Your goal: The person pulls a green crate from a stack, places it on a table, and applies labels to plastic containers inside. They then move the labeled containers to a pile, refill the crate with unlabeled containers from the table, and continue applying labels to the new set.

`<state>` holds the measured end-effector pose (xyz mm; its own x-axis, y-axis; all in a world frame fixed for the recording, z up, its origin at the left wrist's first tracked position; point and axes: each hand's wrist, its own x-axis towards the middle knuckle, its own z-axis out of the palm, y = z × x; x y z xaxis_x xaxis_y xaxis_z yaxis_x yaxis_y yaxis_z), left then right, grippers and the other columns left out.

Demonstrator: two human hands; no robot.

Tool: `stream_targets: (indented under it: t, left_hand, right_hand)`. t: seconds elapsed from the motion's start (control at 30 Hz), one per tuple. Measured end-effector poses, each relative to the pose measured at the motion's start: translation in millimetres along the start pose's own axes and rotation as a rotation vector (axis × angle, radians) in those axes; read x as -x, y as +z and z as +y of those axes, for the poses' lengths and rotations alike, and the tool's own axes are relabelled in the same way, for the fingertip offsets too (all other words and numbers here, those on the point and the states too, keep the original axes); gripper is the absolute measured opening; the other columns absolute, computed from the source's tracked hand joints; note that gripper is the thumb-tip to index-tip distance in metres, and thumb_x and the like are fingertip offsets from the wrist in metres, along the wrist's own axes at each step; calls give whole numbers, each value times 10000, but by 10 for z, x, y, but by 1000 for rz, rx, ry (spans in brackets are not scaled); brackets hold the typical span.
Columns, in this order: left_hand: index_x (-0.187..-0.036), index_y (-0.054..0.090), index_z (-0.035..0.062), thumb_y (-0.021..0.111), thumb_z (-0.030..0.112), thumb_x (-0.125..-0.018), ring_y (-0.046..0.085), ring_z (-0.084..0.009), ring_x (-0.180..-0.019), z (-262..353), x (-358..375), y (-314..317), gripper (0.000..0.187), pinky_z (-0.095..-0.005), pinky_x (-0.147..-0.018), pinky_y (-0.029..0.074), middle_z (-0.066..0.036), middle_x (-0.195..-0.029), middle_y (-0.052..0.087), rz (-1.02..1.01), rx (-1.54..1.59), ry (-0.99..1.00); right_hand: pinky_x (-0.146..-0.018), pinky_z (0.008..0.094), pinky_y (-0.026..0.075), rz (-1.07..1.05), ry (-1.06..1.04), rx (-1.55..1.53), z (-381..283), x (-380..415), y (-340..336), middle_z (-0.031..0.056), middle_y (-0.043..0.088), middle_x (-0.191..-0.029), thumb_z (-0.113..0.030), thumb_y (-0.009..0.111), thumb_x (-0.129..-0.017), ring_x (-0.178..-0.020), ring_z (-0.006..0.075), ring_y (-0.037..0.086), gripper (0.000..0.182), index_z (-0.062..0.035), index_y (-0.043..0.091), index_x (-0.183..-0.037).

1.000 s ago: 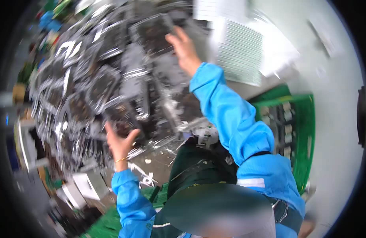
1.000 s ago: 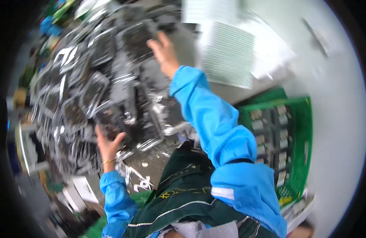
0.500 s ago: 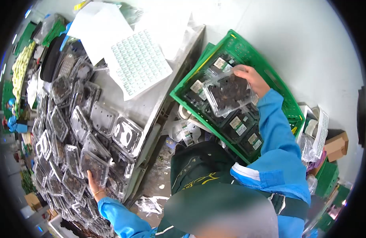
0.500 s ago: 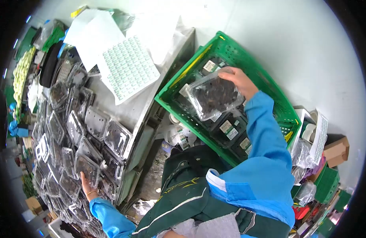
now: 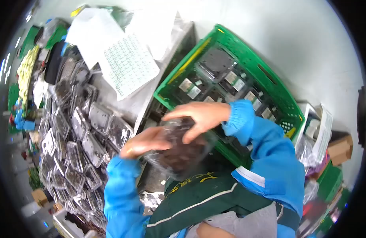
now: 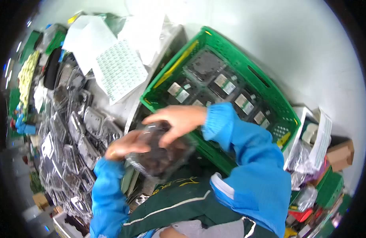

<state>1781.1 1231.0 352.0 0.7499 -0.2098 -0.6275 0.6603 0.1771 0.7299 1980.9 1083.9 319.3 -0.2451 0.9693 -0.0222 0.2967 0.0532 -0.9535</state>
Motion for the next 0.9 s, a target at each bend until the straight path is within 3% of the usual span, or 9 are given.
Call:
stream_targets:
  t: [0.1, 0.17, 0.23, 0.37, 0.47, 0.6, 0.7, 0.8, 0.9]
  left_hand:
    - [-951, 604, 51, 661, 435, -816, 394, -33, -670, -148, -797, 59, 411, -213, -579, 305, 66, -739, 458, -287, 113, 15]
    - [-1071, 588, 14, 627, 438, -856, 455, -53, -701, -175, -1014, 110, 476, -226, -585, 371, 40, -783, 508, -207, 227, 170]
    - [-1332, 431, -13, 651, 409, -848, 554, -113, -1001, -170, -1005, 143, 679, -249, -864, 461, -87, -1086, 603, 65, 287, 229]
    - [-1213, 541, -3, 658, 244, -868, 578, -103, -918, -672, -929, -220, 440, -251, -815, 482, -64, -1030, 630, 572, 261, 541]
    - [-1111, 600, -11, 648, 168, -858, 612, -122, -831, -871, -352, -578, 313, -271, -745, 519, -60, -946, 654, 942, 646, 552]
    - [-1098, 609, 6, 638, 139, -858, 603, -113, -818, -1777, 771, -1199, 276, -263, -700, 511, -52, -966, 651, 1582, 369, 550]
    - [-1091, 594, 11, 727, 129, -738, 588, -251, -973, -2582, 1801, -1605, 396, -349, -859, 459, -138, -1045, 620, 2186, -416, 302]
    - [-1258, 470, 6, 781, 295, -659, 448, -365, -1174, -2729, 2684, -1740, 734, -438, -1012, 335, -214, -1256, 486, 2203, -796, -290]
    - [-1312, 411, -10, 821, 454, -575, 390, -385, -1242, -2802, 3293, -2000, 962, -429, -1038, 326, -245, -1322, 422, 1960, -614, -392]
  right_hand:
    - [-977, 350, 405, -13, 227, -291, 334, 640, -101, 140, 544, -1238, -185, 723, -712, -1126, 225, 526, 705, 21, 425, -1317]
    - [-993, 347, 388, 322, 531, -636, 584, 1338, 40, 102, 531, -1246, -99, 637, -706, -1140, 209, 511, 624, -5, 457, -1296]
    - [-1004, 334, 372, 796, 565, -805, 1008, 2074, 430, 110, 520, -1256, -206, 573, -845, -1167, 215, 489, 506, -15, 456, -1299]
    - [-959, 366, 418, 1509, 480, -1238, 1226, 2541, 845, 99, 530, -1254, -319, 528, -924, -1133, 238, 509, 487, -64, 441, -1329]
    - [-975, 378, 386, 1558, 381, -1197, 1688, 2697, 957, 137, 487, -1307, -302, 560, -919, -1170, 250, 480, 541, -45, 391, -1364]
    - [-942, 357, 399, 1369, 829, 212, 1224, 2063, 870, 195, 490, -1276, -103, 561, -903, -1128, 263, 501, 483, -4, 386, -1342]
    - [-922, 349, 419, 1222, 485, 81, 731, 969, 573, 181, 497, -1266, -78, 552, -900, -1107, 248, 514, 397, -7, 464, -1281]
    - [-863, 295, 480, 849, 280, -174, 229, -731, 647, 150, 550, -1191, -42, 552, -882, -1051, 206, 553, 239, 38, 578, -1105]
    - [-778, 279, 509, 355, 117, -449, 114, -2346, 1082, 115, 603, -1030, -33, 534, -908, -886, 176, 604, 408, 62, 405, -1283]
